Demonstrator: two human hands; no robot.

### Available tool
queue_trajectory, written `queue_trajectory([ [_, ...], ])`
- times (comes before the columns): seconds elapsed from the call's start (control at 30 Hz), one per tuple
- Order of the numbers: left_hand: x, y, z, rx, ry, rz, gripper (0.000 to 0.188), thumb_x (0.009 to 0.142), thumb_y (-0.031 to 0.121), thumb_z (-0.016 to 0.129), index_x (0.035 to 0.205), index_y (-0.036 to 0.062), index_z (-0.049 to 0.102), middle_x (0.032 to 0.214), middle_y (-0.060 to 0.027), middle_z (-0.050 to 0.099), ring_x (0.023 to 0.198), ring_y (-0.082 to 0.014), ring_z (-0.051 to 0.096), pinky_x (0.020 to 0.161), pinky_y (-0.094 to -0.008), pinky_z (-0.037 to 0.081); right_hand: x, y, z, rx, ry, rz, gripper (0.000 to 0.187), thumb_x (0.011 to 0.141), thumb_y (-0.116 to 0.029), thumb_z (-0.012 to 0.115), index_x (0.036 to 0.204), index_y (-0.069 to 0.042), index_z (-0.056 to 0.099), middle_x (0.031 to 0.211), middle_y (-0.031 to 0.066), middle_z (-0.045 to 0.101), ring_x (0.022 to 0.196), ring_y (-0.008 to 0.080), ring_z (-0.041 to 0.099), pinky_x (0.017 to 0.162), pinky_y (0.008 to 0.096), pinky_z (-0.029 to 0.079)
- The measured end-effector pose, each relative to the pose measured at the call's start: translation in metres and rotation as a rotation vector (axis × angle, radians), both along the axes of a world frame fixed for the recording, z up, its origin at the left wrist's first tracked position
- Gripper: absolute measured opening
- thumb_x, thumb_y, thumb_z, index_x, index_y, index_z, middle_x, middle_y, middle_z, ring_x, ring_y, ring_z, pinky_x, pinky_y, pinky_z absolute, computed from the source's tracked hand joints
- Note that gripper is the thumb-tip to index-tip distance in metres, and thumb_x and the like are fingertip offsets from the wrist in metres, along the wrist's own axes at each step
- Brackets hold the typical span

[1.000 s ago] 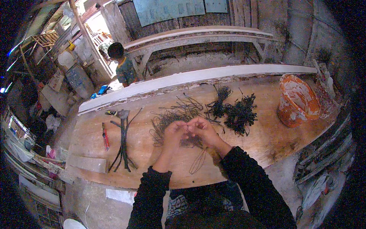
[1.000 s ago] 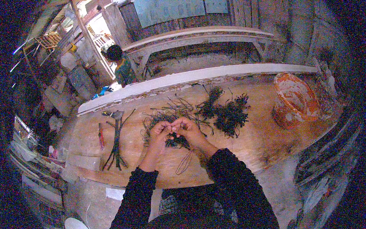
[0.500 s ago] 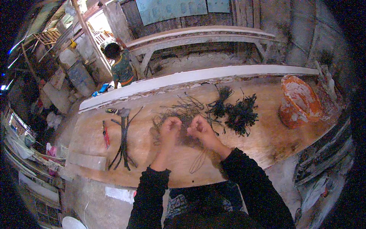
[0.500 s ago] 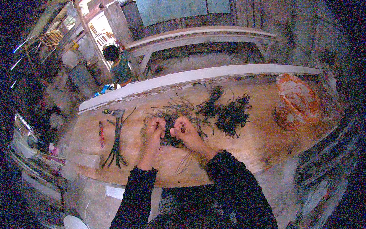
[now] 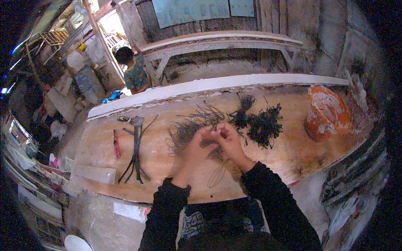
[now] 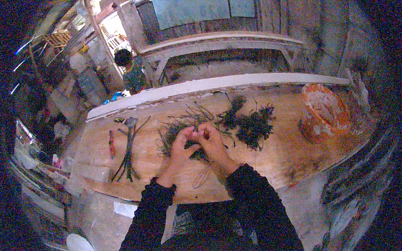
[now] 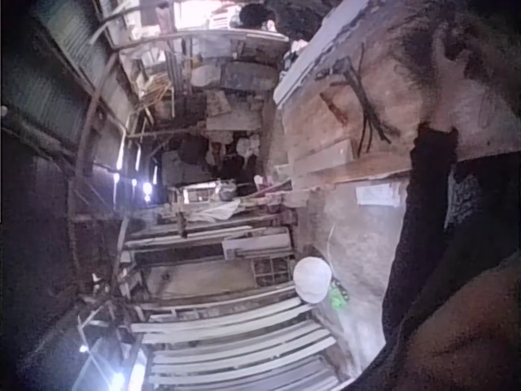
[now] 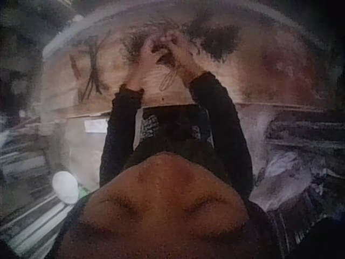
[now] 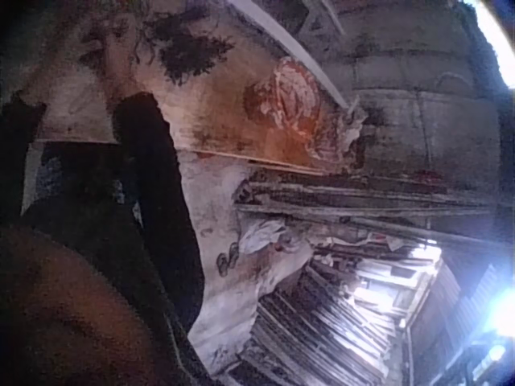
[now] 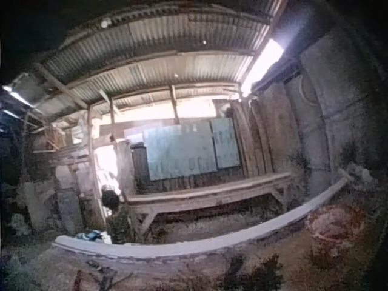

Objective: The person sorts and organizes a pile of black cables on a wooden workbench. They repeatedly pick up bundles, separate strands, and place them into neat piles. A child walks through the background during the task.

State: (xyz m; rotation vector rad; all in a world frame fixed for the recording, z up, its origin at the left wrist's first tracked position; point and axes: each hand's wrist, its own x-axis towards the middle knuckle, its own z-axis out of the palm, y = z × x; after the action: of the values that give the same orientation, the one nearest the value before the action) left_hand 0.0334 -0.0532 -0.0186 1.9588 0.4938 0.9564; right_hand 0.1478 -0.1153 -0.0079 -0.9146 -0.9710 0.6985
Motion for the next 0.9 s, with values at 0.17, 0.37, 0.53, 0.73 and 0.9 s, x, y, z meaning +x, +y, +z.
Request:
queue_trajectory([
  [0.17, -0.015, -0.012, 0.007, -0.347, -0.127, -0.072, 0.034, 0.072, 0.006, 0.062, 0.103, 0.0031, 0.049, 0.093, -0.0032, 0.052, 0.083, -0.0113, 0.051, 0.075, -0.0251, 0.043, 0.02, -0.015, 0.029, -0.089, 0.239, 0.171, 0.009, 0.077, -0.011, 0.057, 0.082, -0.009, 0.049, 0.075, 0.0, 0.051, 0.071, 0.0088, 0.05, 0.063, 0.022, 0.04],
  [0.37, -0.014, 0.002, -0.003, -0.445, -0.14, -0.052, 0.02, 0.076, 0.006, 0.057, 0.095, 0.0032, 0.054, 0.084, -0.0017, 0.053, 0.071, -0.0096, 0.052, 0.062, -0.0215, 0.046, 0.047, -0.024, 0.009, -0.22, 0.432, 0.233, 0.014, 0.079, -0.015, 0.056, 0.09, -0.008, 0.053, 0.075, -0.0004, 0.053, 0.072, 0.0085, 0.051, 0.066, 0.0219, 0.041],
  [0.53, -0.015, 0.0, -0.003, -0.446, -0.128, 0.042, 0.018, 0.076, 0.008, 0.058, 0.094, 0.0041, 0.055, 0.085, -0.0017, 0.052, 0.069, -0.009, 0.052, 0.054, -0.0221, 0.047, 0.036, -0.024, 0.002, -0.28, 0.327, 0.23, 0.013, 0.079, -0.016, 0.055, 0.089, -0.007, 0.054, 0.075, 0.0006, 0.055, 0.073, 0.0097, 0.052, 0.068, 0.0241, 0.041],
  [0.73, -0.022, 0.002, 0.011, -0.341, -0.09, 0.065, 0.019, 0.075, 0.005, 0.057, 0.093, 0.0064, 0.053, 0.082, -0.0004, 0.051, 0.063, -0.0063, 0.048, 0.046, -0.0207, 0.045, 0.036, -0.032, 0.012, -0.16, 0.414, 0.226, 0.015, 0.078, -0.015, 0.056, 0.09, -0.007, 0.055, 0.075, 0.0012, 0.056, 0.076, 0.0108, 0.054, 0.072, 0.0252, 0.042],
  [0.9, -0.025, 0.015, -0.002, -0.509, -0.211, 0.167, 0.015, 0.074, 0.002, 0.056, 0.087, 0.0062, 0.053, 0.073, 0.0007, 0.05, 0.059, -0.0051, 0.046, 0.043, -0.0199, 0.044, 0.029, -0.034, 0.022, -0.137, 0.364, 0.317, 0.023, 0.077, -0.013, 0.056, 0.098, -0.006, 0.05, 0.087, 0.0048, 0.058, 0.086, 0.0139, 0.054, 0.077, 0.0273, 0.042],
])
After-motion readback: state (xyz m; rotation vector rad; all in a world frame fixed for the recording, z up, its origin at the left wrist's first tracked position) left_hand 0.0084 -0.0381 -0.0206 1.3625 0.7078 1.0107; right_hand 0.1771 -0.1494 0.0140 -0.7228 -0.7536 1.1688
